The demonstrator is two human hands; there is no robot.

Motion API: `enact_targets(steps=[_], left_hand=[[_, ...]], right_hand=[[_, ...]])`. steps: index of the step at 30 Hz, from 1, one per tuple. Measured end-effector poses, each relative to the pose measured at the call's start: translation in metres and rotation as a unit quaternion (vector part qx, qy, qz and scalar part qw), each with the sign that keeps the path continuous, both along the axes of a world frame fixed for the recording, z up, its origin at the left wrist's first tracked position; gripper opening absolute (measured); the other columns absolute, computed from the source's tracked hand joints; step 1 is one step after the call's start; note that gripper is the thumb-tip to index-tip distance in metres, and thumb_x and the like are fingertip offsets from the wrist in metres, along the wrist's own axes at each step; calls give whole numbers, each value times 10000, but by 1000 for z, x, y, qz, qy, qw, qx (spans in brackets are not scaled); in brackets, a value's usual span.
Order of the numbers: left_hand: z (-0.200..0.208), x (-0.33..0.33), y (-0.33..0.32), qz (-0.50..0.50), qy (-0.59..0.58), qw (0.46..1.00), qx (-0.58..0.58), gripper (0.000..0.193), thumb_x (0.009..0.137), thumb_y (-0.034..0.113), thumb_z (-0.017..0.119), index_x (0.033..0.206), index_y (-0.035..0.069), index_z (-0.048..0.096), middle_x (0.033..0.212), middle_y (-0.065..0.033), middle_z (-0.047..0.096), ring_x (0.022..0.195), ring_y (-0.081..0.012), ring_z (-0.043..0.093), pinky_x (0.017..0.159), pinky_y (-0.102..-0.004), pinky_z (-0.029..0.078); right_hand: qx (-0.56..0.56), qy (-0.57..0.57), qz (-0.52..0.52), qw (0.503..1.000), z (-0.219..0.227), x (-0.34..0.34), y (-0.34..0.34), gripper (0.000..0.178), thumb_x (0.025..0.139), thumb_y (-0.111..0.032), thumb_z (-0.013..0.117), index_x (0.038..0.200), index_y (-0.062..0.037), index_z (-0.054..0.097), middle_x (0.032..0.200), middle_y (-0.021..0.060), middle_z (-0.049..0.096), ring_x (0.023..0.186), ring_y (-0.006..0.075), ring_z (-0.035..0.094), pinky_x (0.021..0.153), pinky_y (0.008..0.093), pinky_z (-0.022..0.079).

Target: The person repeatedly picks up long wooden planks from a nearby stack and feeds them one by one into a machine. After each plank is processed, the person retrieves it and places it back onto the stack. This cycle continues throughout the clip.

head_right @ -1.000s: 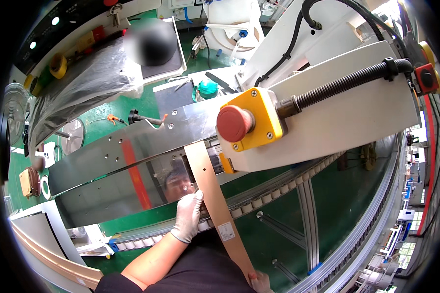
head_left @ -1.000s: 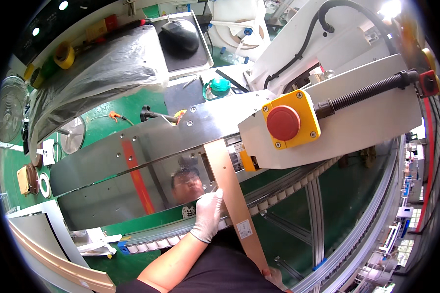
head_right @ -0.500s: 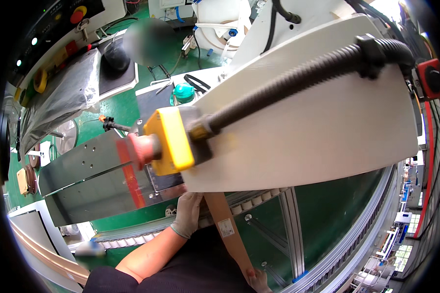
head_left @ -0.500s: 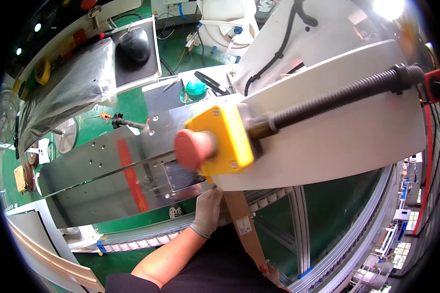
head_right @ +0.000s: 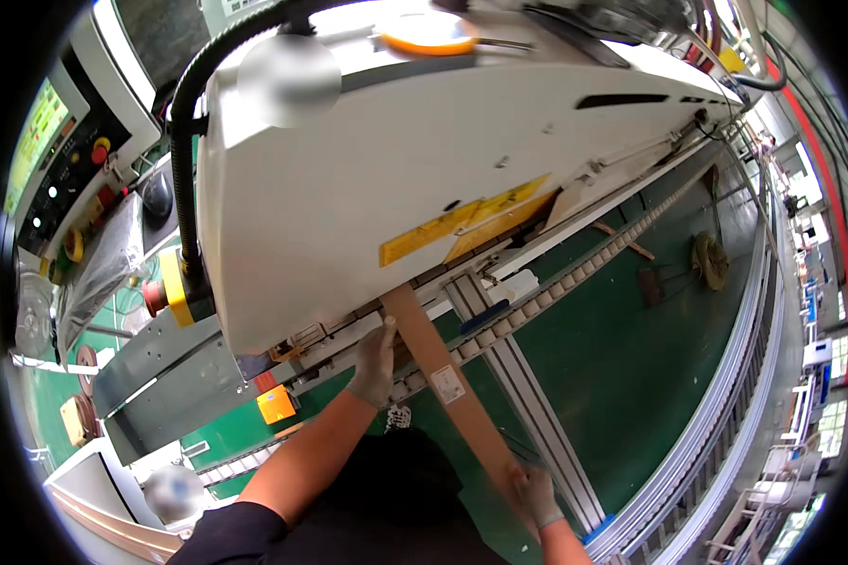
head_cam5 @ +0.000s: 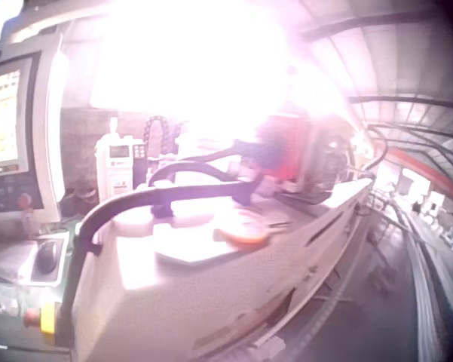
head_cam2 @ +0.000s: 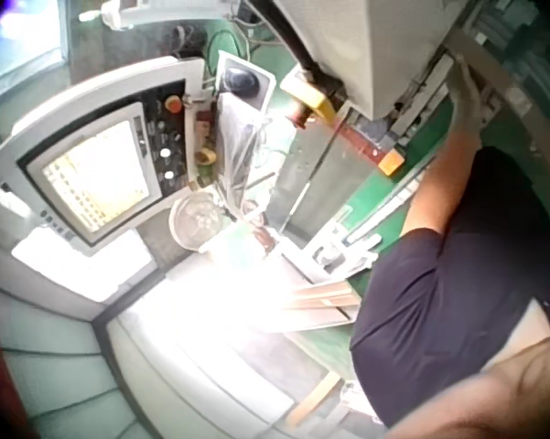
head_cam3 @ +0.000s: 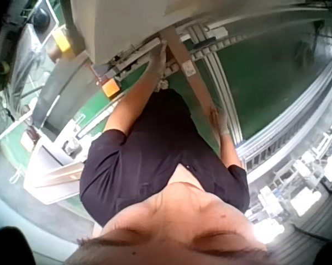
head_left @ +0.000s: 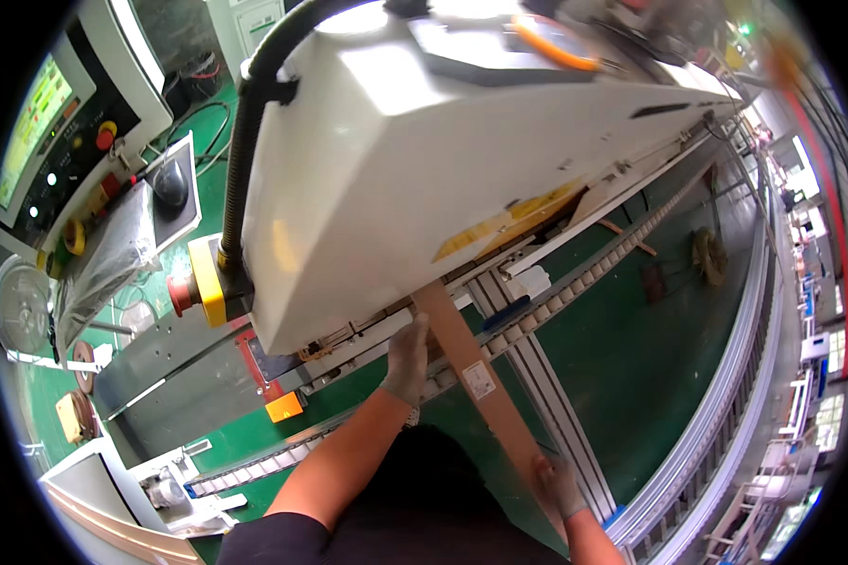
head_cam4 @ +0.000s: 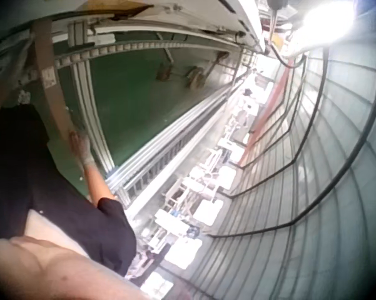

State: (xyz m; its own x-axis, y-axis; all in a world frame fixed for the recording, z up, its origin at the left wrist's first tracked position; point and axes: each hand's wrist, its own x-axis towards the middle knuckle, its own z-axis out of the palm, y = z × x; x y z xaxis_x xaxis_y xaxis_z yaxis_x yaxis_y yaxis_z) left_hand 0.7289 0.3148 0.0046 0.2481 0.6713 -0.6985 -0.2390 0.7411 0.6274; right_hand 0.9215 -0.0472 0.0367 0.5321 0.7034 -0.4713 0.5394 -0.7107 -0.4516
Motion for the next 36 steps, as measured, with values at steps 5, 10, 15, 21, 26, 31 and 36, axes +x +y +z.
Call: enact_targets(steps=[5,10,15,21,26,31,36], left_hand=[[-43,46,6,-249,250,823,446,357,1074,214,540,1374,22,566,1097,-260,664,970,-346,718,786,-483,606],[-55,0,-48,-374,376,564,633,405,984,193,600,1380,110,614,1308,-229,635,1138,-386,676,942,-491,566],[-2,-184,-113,-340,426,590,596,447,932,252,658,1369,161,640,1351,-135,651,1312,-333,612,1067,-452,512],[57,-408,-211,-180,672,644,319,527,787,302,826,1231,67,664,1275,-167,660,1198,-372,631,1056,-492,491],[-12,-597,-380,299,768,564,55,445,904,297,713,1267,47,651,1232,-224,676,1173,-436,626,1049,-524,489],[-39,-726,-472,487,638,556,-217,822,880,433,783,1485,-51,507,1489,-278,569,1367,-426,578,1134,-481,503],[-31,-766,-458,491,573,592,-283,1166,772,586,849,1589,-48,310,1560,-291,463,1342,-441,589,1087,-504,540]], right_hand=[[156,-213,-7,964,-12,26,81,463,1032,-386,651,1307,-14,660,1210,240,692,1196,449,639,973,511,511],[438,-129,119,882,-8,-56,213,496,982,-350,729,1351,-34,629,1394,192,618,1275,436,583,1092,525,462],[360,24,467,807,-34,-175,251,503,889,-365,767,1269,-57,650,1202,161,682,1146,400,622,999,534,488],[357,-92,534,761,-70,-216,236,402,895,-381,725,1158,-77,708,1019,162,706,979,419,661,900,542,504],[314,-94,538,777,-48,-255,239,322,917,-383,716,1016,-78,742,916,157,728,888,413,691,816,523,523],[315,-63,550,771,-52,-310,243,391,977,-463,652,972,-85,754,925,156,736,884,410,700,786,504,531],[327,-47,551,766,-51,-378,230,481,1050,-468,538,944,-46,743,899,190,725,875,427,697,785,502,539]])
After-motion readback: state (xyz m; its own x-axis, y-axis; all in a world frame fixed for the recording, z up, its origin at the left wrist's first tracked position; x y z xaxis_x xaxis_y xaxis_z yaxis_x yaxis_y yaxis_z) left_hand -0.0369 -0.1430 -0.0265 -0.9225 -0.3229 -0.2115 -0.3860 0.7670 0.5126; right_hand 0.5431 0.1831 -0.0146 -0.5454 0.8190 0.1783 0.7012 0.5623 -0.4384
